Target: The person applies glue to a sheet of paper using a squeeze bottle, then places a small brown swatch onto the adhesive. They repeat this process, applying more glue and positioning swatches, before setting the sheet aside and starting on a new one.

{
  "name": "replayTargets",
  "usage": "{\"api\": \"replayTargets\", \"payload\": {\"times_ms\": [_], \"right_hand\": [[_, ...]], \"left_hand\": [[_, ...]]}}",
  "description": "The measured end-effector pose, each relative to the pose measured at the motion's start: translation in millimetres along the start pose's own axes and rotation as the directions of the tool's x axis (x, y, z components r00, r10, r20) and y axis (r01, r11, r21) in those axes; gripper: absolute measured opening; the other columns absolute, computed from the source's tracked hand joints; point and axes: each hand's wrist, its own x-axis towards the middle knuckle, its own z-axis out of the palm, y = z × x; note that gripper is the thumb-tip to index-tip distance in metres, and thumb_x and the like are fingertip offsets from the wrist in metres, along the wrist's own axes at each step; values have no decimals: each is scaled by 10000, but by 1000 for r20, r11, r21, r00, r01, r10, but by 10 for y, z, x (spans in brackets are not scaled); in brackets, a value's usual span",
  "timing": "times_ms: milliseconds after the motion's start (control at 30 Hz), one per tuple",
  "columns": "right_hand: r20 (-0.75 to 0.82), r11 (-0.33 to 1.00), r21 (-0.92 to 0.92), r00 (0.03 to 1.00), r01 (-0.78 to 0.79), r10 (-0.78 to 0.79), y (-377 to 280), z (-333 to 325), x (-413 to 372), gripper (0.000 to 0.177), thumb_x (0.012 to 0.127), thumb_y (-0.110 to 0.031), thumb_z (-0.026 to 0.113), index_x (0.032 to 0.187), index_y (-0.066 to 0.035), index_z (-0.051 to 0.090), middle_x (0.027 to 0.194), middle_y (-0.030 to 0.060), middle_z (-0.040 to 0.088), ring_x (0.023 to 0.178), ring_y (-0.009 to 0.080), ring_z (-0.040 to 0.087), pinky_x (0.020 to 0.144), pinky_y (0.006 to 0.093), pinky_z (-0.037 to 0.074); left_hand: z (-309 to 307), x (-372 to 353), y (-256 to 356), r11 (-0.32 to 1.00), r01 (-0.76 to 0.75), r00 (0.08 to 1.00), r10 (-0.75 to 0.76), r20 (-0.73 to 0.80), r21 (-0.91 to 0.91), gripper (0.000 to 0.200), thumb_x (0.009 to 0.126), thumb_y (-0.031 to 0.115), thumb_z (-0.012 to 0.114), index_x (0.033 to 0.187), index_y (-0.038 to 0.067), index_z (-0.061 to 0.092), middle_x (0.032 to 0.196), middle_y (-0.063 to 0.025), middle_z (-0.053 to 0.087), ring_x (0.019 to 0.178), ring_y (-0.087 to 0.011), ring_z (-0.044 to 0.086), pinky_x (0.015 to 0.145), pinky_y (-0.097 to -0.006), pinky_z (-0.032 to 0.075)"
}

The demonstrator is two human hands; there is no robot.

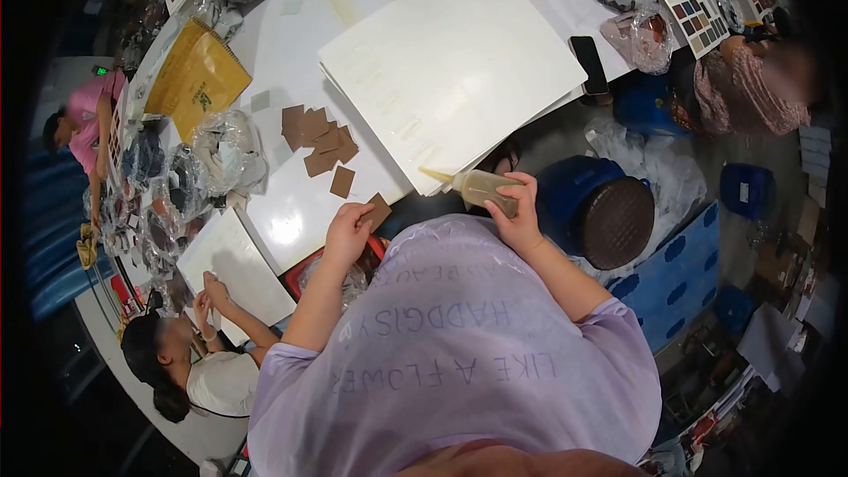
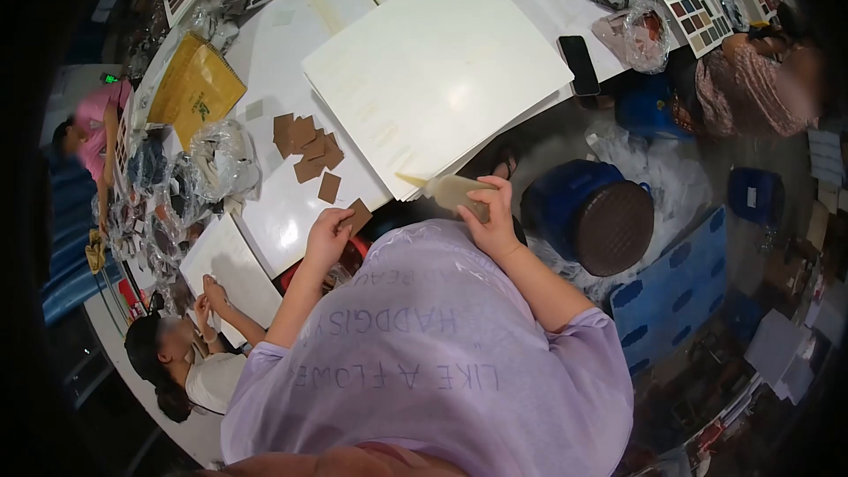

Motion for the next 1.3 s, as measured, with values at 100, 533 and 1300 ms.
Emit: {"api": "replayTargets", "payload": {"times_ms": [100,533,1300], "right_hand": [[-143,991,94,984,-92,105,126,-49,26,389,724,-57,723,1020,-90,473,1159,181,437,1071,315,458,921,384,388],[-215,998,-51,976,-46,34,304,-266,159,375,737,-79,730,1018,-87,483,1148,191,432,1053,324,464,891,391,408],[-144,997,-83,989,11,-23,379,-6,619,385,747,-59,713,1044,-93,470,1155,184,407,1056,322,450,903,396,399]], "left_hand": [[-8,16,22,1000,-2,1000,2,2,10,291,756,-3,632,1043,50,634,969,-92,577,679,-176,535,628,-266,467],[-13,136,102,1000,2,999,-3,40,19,281,783,-17,603,1060,25,623,960,-84,574,684,-156,545,637,-257,461],[-105,198,21,1000,28,999,-28,16,-13,282,776,-32,612,1053,23,625,984,-80,572,667,-140,530,625,-241,458]]}}
